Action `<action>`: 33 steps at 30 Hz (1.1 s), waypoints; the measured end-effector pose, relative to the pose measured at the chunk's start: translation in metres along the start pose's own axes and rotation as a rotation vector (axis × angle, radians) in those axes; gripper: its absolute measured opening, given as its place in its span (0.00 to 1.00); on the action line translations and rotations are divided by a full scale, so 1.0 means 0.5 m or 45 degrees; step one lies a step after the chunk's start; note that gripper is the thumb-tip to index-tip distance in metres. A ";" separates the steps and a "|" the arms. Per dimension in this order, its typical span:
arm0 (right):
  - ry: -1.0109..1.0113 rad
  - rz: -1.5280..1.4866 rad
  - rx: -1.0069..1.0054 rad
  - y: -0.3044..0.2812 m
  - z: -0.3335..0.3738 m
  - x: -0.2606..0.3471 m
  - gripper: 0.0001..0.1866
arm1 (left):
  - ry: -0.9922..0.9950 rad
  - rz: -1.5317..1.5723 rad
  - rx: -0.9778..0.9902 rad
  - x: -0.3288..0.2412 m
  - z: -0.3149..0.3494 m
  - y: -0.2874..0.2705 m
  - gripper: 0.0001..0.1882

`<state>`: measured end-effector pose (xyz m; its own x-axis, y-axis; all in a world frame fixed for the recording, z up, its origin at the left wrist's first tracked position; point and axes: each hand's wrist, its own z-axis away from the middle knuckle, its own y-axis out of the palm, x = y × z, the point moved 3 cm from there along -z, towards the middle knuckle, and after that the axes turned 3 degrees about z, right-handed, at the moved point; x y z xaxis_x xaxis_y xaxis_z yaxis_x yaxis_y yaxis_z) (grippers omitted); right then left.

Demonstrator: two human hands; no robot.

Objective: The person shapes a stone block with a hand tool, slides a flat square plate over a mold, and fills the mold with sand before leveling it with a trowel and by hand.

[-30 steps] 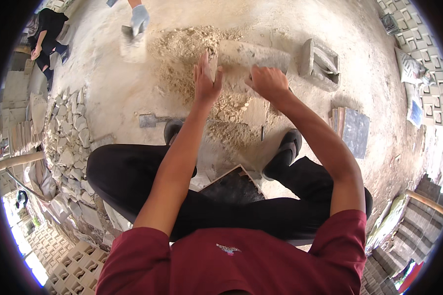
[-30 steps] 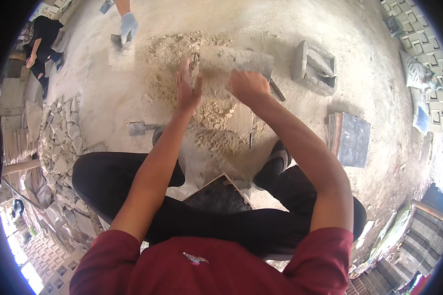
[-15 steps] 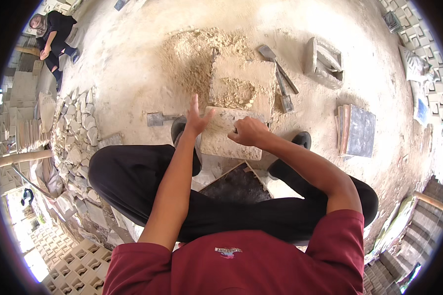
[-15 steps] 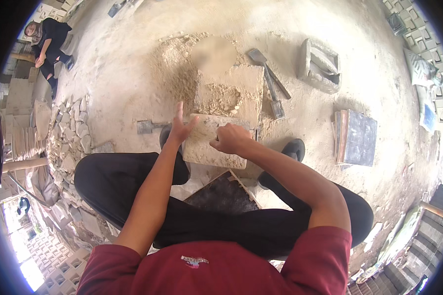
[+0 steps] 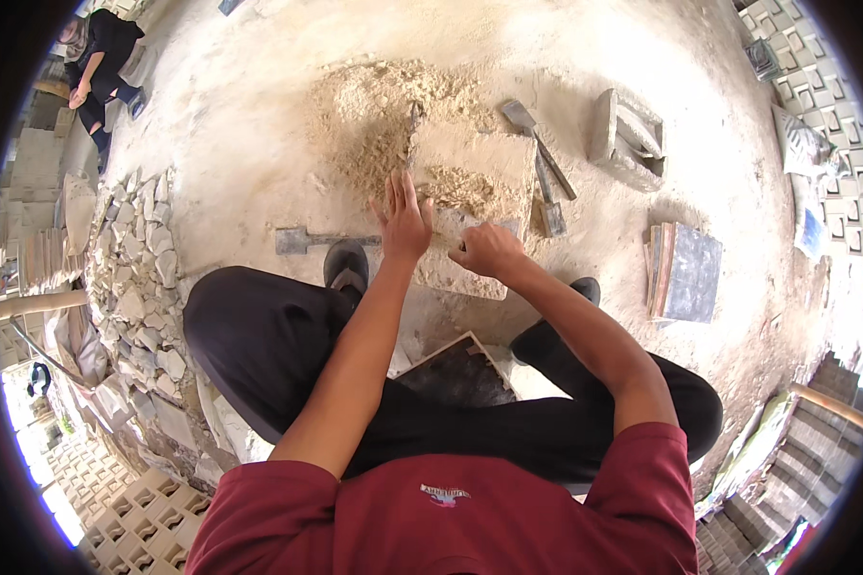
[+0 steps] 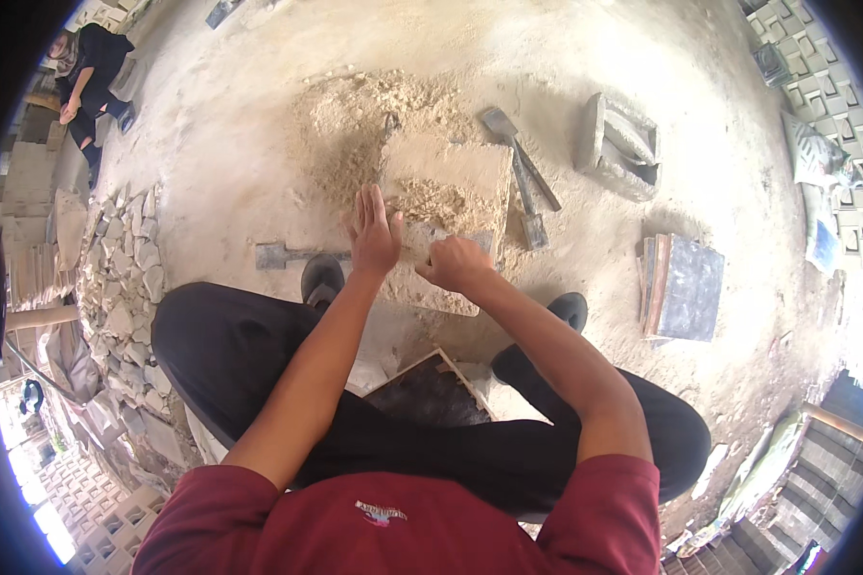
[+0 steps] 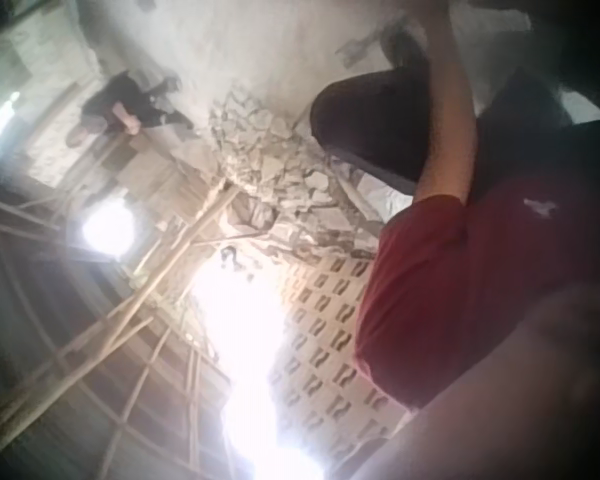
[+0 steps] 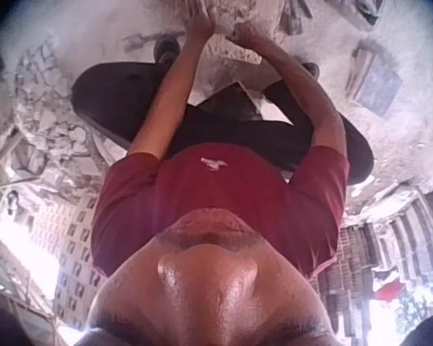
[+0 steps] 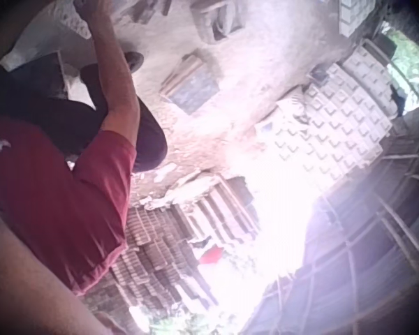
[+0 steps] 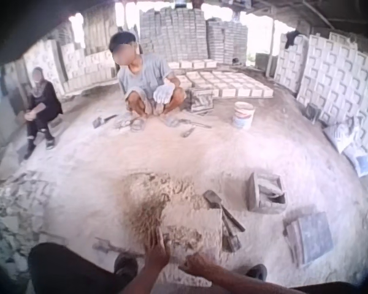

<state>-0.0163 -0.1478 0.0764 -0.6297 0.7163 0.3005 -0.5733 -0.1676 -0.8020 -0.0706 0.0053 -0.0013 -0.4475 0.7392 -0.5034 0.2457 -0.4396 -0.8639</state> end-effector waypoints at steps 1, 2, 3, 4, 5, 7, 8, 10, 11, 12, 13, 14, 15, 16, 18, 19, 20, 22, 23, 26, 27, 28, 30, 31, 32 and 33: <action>0.028 0.018 -0.017 -0.012 -0.017 -0.005 0.25 | 0.045 -0.029 -0.039 0.000 -0.021 0.000 0.37; 0.026 0.023 -0.014 -0.024 -0.036 -0.011 0.25 | 0.090 -0.059 -0.077 0.000 -0.045 0.000 0.36; 0.018 0.040 -0.007 -0.039 -0.051 -0.010 0.25 | 0.116 -0.077 -0.100 0.005 -0.068 0.001 0.35; 0.015 0.057 -0.003 -0.049 -0.070 -0.018 0.25 | 0.110 -0.072 -0.091 -0.002 -0.091 0.004 0.35; 0.051 0.098 -0.002 -0.059 -0.093 -0.030 0.24 | 0.105 -0.039 -0.100 -0.008 -0.114 0.006 0.35; 0.055 0.114 0.008 -0.082 -0.139 -0.064 0.24 | 0.120 0.007 -0.116 -0.026 -0.166 0.005 0.34; 0.055 0.131 0.005 -0.095 -0.162 -0.078 0.24 | 0.113 0.007 -0.103 -0.034 -0.198 0.003 0.34; 0.024 0.148 0.027 -0.140 -0.204 -0.071 0.24 | 0.059 0.020 -0.095 -0.031 -0.254 -0.005 0.34; -0.004 0.153 0.034 -0.167 -0.223 -0.064 0.23 | 0.048 0.009 -0.088 -0.024 -0.281 -0.009 0.34; -0.029 0.159 0.040 -0.186 -0.244 -0.062 0.23 | 0.020 0.007 -0.102 -0.017 -0.303 -0.013 0.34; -0.056 0.138 -0.010 -0.200 -0.278 -0.087 0.23 | 0.014 0.022 -0.117 -0.032 -0.331 -0.013 0.34; -0.077 0.121 -0.059 -0.214 -0.308 -0.120 0.22 | 0.028 0.036 -0.107 -0.048 -0.359 -0.013 0.34; -0.086 0.062 -0.096 -0.235 -0.329 -0.135 0.22 | -0.064 0.069 -0.001 -0.042 -0.384 -0.016 0.34; -0.096 0.005 -0.135 -0.266 -0.340 -0.141 0.22 | -0.155 0.102 0.103 -0.044 -0.400 -0.025 0.35; -0.041 -0.047 -0.062 -0.304 -0.352 -0.141 0.22 | -0.266 0.125 0.220 -0.036 -0.421 -0.046 0.37; -0.017 -0.116 0.074 -0.312 -0.353 -0.136 0.22 | -0.329 0.284 0.408 -0.023 -0.429 -0.056 0.38; 0.008 -0.184 0.208 -0.319 -0.350 -0.129 0.22 | -0.388 0.444 0.596 -0.017 -0.432 -0.062 0.39; 0.005 -0.219 0.290 -0.313 -0.334 -0.143 0.22 | -0.343 0.481 0.684 -0.041 -0.413 -0.062 0.38; -0.074 -0.120 0.198 -0.314 -0.319 -0.152 0.22 | -0.300 0.512 0.765 -0.055 -0.397 -0.059 0.38; -0.093 0.057 -0.091 -0.318 -0.273 -0.167 0.22 | 0.021 0.220 0.329 -0.101 -0.326 -0.042 0.37; -0.001 0.131 -0.271 -0.315 -0.243 -0.190 0.22 | 0.080 0.303 0.285 -0.132 -0.297 -0.041 0.36; -0.004 0.132 -0.273 -0.306 -0.223 -0.197 0.22 | 0.080 0.302 0.281 -0.125 -0.281 -0.038 0.36; 0.021 0.168 -0.523 -0.285 -0.171 -0.203 0.21 | 0.329 0.321 -0.010 -0.118 -0.242 -0.040 0.36; 0.048 0.150 -0.532 -0.269 -0.148 -0.181 0.21 | 0.349 0.375 -0.080 -0.106 -0.245 -0.054 0.37; 0.078 0.126 -0.518 -0.232 -0.112 -0.166 0.20 | 0.331 0.367 -0.083 -0.093 -0.218 -0.053 0.37; 0.043 0.240 -0.564 -0.195 -0.072 -0.177 0.19 | 0.351 0.427 -0.114 -0.108 -0.184 -0.051 0.37</action>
<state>0.1143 -0.1706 0.1096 -0.6796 0.7241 0.1174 -0.1675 0.0026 -0.9859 0.0265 0.0237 0.0467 -0.0870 0.6767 -0.7311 0.4170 -0.6417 -0.6437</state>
